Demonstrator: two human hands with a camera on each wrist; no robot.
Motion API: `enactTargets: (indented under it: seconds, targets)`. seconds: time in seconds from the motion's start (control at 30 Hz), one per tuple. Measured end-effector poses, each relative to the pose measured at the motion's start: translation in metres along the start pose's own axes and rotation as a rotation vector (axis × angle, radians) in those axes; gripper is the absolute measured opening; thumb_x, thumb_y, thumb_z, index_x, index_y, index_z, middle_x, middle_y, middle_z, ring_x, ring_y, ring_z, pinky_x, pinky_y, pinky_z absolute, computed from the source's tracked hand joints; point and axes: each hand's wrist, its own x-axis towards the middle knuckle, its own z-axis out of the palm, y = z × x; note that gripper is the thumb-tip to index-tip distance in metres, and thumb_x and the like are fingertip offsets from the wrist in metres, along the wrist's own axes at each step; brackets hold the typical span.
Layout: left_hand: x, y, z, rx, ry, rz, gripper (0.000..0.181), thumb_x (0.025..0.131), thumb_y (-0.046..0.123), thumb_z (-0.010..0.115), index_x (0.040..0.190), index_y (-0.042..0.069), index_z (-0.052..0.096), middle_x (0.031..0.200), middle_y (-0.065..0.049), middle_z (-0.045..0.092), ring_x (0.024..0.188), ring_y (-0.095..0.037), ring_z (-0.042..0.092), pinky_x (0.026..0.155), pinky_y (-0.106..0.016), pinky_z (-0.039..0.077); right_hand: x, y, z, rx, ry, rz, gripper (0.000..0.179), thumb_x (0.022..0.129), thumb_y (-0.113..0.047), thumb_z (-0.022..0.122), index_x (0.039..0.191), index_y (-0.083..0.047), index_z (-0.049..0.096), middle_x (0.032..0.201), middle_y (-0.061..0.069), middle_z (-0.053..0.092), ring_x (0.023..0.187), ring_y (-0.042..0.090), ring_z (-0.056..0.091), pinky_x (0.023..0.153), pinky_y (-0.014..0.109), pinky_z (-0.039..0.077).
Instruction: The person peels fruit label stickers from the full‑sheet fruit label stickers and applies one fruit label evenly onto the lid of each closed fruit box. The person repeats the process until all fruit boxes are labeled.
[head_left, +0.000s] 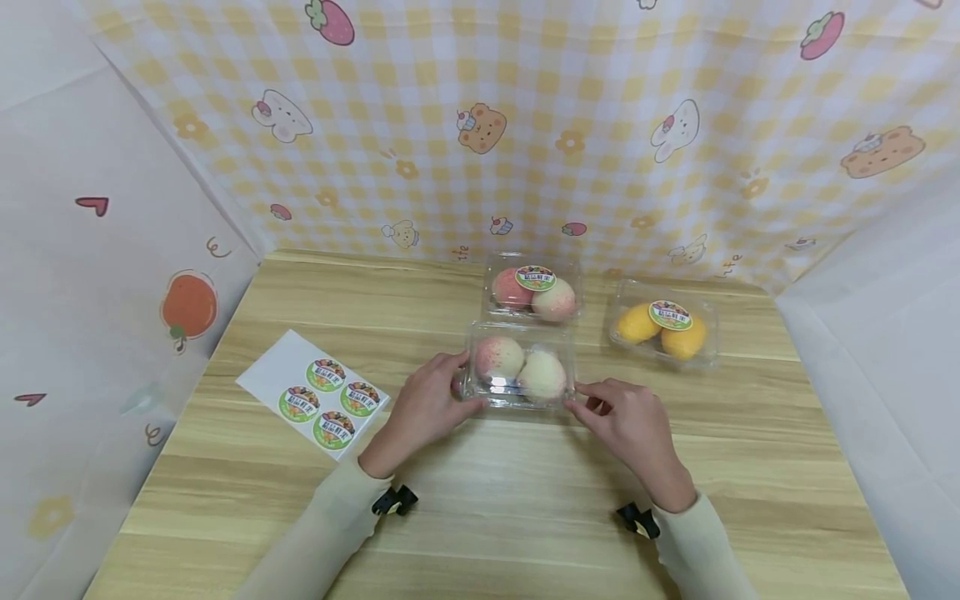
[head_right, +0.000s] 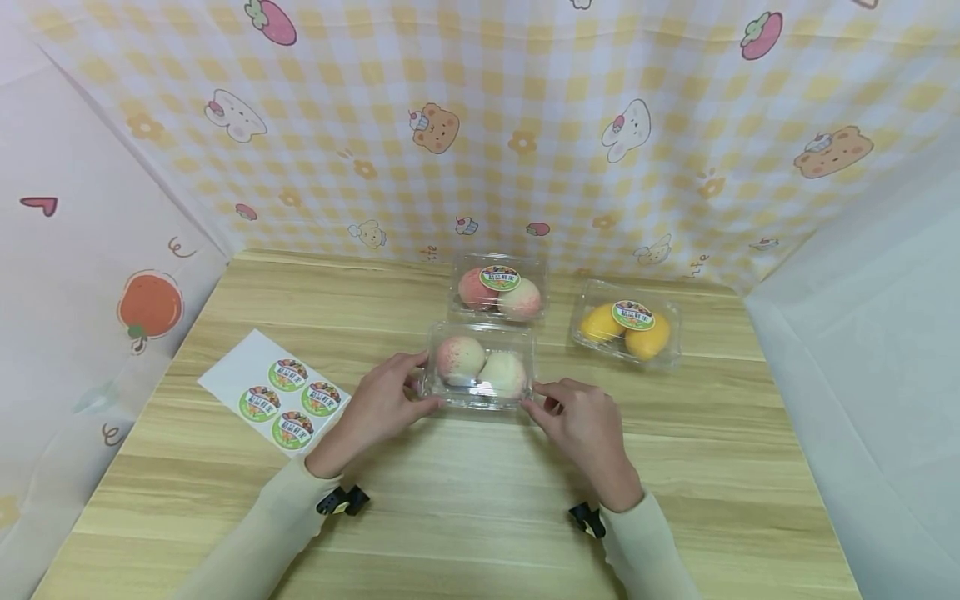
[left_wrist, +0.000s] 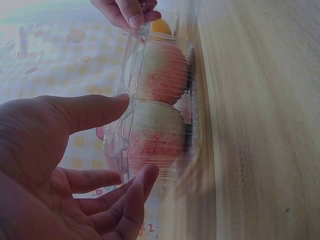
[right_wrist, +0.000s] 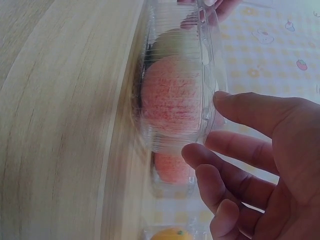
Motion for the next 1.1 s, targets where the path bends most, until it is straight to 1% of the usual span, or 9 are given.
enactTargets:
  seconds: [0.2, 0.4, 0.63, 0.8, 1.0, 1.07, 1.1]
  targets:
    - [0.0001, 0.0011, 0.0001, 0.003, -0.004, -0.002, 0.082, 0.086, 0.035, 0.096, 0.152, -0.001, 0.062, 0.131, -0.015, 0.071, 0.093, -0.024, 0.064, 0.088, -0.049, 0.056, -0.0005, 0.0009, -0.0005, 0.003, -0.003, 0.004, 0.023, 0.090, -0.025, 0.094, 0.103, -0.007, 0.089, 0.078, -0.003, 0.076, 0.062, 0.006, 0.065, 0.056, 0.027, 0.053]
    - [0.0008, 0.0015, 0.0004, 0.004, -0.006, -0.001, 0.082, 0.087, 0.035, 0.095, 0.152, -0.001, 0.062, 0.132, -0.016, 0.070, 0.094, -0.024, 0.064, 0.085, -0.047, 0.055, -0.0005, 0.0019, -0.0007, 0.009, 0.002, -0.005, 0.022, 0.090, -0.024, 0.094, 0.103, -0.007, 0.089, 0.078, -0.004, 0.076, 0.063, 0.006, 0.066, 0.056, 0.027, 0.053]
    - [0.0012, 0.0021, 0.0014, -0.004, -0.014, -0.005, 0.082, 0.087, 0.035, 0.096, 0.152, -0.001, 0.062, 0.128, -0.014, 0.070, 0.090, -0.021, 0.062, 0.081, -0.045, 0.054, -0.0005, 0.0030, -0.0015, 0.006, 0.013, -0.018, 0.022, 0.089, -0.023, 0.095, 0.103, -0.007, 0.089, 0.078, -0.003, 0.076, 0.062, 0.006, 0.066, 0.056, 0.027, 0.053]
    - [0.0010, 0.0024, 0.0013, -0.007, -0.013, -0.002, 0.082, 0.087, 0.034, 0.096, 0.152, -0.002, 0.062, 0.127, -0.013, 0.070, 0.088, -0.020, 0.061, 0.081, -0.044, 0.053, -0.0005, 0.0025, -0.0024, 0.007, 0.006, -0.009, 0.022, 0.089, -0.023, 0.094, 0.103, -0.006, 0.089, 0.078, -0.003, 0.076, 0.063, 0.006, 0.065, 0.057, 0.028, 0.054]
    - [0.0023, -0.0023, 0.0027, -0.046, -0.020, -0.013, 0.083, 0.087, 0.035, 0.096, 0.155, 0.002, 0.060, 0.115, -0.006, 0.068, 0.087, -0.017, 0.061, 0.077, -0.039, 0.051, -0.0004, 0.0022, -0.0028, 0.008, 0.000, -0.004, 0.022, 0.090, -0.023, 0.094, 0.103, -0.006, 0.088, 0.078, -0.003, 0.076, 0.063, 0.006, 0.065, 0.057, 0.028, 0.054]
    - [0.0022, -0.0047, 0.0031, -0.070, -0.025, -0.016, 0.084, 0.087, 0.034, 0.096, 0.157, 0.004, 0.059, 0.117, -0.005, 0.068, 0.089, -0.018, 0.062, 0.078, -0.039, 0.052, -0.0005, 0.0021, -0.0029, 0.007, 0.001, -0.006, 0.022, 0.090, -0.023, 0.094, 0.103, -0.006, 0.088, 0.078, -0.003, 0.076, 0.063, 0.006, 0.065, 0.057, 0.028, 0.054]
    - [0.0019, -0.0061, 0.0031, -0.082, -0.027, -0.014, 0.084, 0.087, 0.033, 0.096, 0.158, 0.005, 0.059, 0.120, -0.005, 0.069, 0.091, -0.018, 0.064, 0.079, -0.039, 0.053, -0.0006, 0.0020, -0.0029, 0.006, 0.001, -0.006, 0.022, 0.090, -0.023, 0.094, 0.103, -0.006, 0.088, 0.078, -0.003, 0.076, 0.063, 0.006, 0.065, 0.057, 0.028, 0.054]
